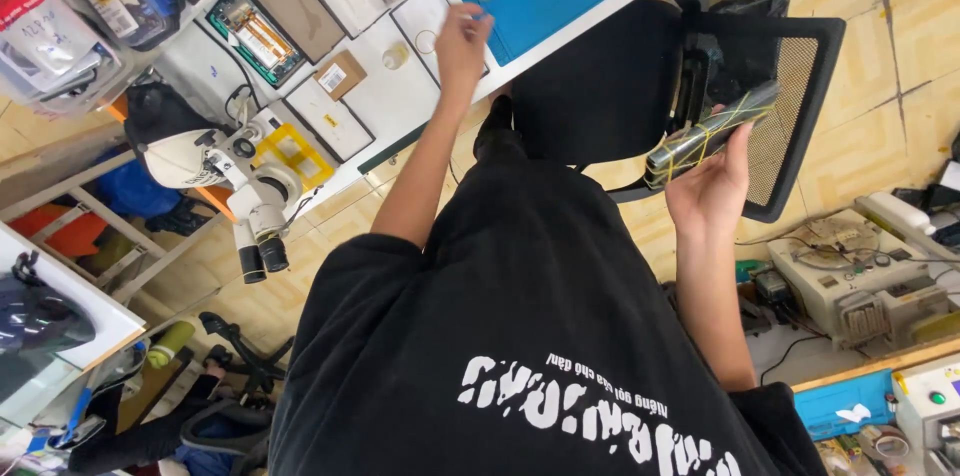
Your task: Repairing a smartphone by applying adhesive to the frame, attaching the screen, securing it with rubber bands, and cleaning the surface.
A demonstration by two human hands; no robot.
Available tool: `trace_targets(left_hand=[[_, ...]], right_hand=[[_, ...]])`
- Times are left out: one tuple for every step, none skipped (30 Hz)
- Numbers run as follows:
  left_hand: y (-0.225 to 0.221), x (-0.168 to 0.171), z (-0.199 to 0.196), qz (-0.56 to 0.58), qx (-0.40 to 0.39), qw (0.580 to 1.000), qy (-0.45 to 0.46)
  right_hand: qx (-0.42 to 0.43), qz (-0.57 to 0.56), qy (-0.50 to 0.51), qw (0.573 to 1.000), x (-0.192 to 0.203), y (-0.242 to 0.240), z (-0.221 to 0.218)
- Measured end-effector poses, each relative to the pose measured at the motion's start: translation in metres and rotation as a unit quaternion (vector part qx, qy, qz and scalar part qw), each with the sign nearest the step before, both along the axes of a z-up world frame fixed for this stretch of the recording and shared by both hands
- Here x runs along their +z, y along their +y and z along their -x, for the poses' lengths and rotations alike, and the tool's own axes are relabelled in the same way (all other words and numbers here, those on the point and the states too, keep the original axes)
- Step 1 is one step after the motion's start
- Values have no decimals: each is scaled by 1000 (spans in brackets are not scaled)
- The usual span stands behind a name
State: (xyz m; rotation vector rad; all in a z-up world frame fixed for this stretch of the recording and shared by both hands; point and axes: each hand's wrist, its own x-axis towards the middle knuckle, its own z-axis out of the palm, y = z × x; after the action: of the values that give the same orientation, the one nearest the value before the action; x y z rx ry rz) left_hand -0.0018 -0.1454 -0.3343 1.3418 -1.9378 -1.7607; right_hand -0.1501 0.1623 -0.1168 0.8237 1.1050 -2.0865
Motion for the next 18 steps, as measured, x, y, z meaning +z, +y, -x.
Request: trace_targets(left_hand=[[-18,-27,3,121,89,987,-56],[-25,-44,11,121,88,987,-54],[-31,-61,19,137,110,981,-86],[-32,-77,26,147,132,973,-121],[-27,-92,31,144,130,973,-122],[-27,-108,35,160,122,969,-141],[-26,-123,40,175,113,965,-161],[-25,-122,44,174,111,965,-160],[-24,-121,48,179,125,964,-153],[-24,-120,48,185,140,961,-147],[-23,-119,46,185,139,961,-148],[-23,-118,46,178,140,964,-142],[-23,-117,46,171,142,966,-135],[-26,-125,45,173,142,965,-133],[-29,-134,45,165,145,966,-136],[-27,-142,42,154,148,967,-141],[-25,-134,39,153,148,967,-142],[-28,-126,39,127,148,969,-153]], right_hand=[[-30,35,-53,998,-4,7,1],[-31,36,-51,998,-8,11,0],[-16,105,-98,990,-13,15,0],[-1,169,-146,975,-14,23,-1],[-4,165,-146,975,-6,19,-3],[18,116,-148,982,1,12,-5],[39,66,-150,986,7,5,-7],[37,64,-150,986,15,1,-7],[78,13,-116,990,22,-4,-8],[121,-37,-82,989,29,-8,-11],[120,-37,-83,989,30,-6,-13],[123,-14,-91,988,30,-5,-13],[126,9,-98,987,31,-3,-14],[125,11,-96,987,33,-7,-13],[143,4,-93,985,34,-10,-12],[160,-6,-92,983,38,-10,-13],[160,-7,-93,983,41,-12,-14],[198,-67,-60,976,44,-15,-14]])
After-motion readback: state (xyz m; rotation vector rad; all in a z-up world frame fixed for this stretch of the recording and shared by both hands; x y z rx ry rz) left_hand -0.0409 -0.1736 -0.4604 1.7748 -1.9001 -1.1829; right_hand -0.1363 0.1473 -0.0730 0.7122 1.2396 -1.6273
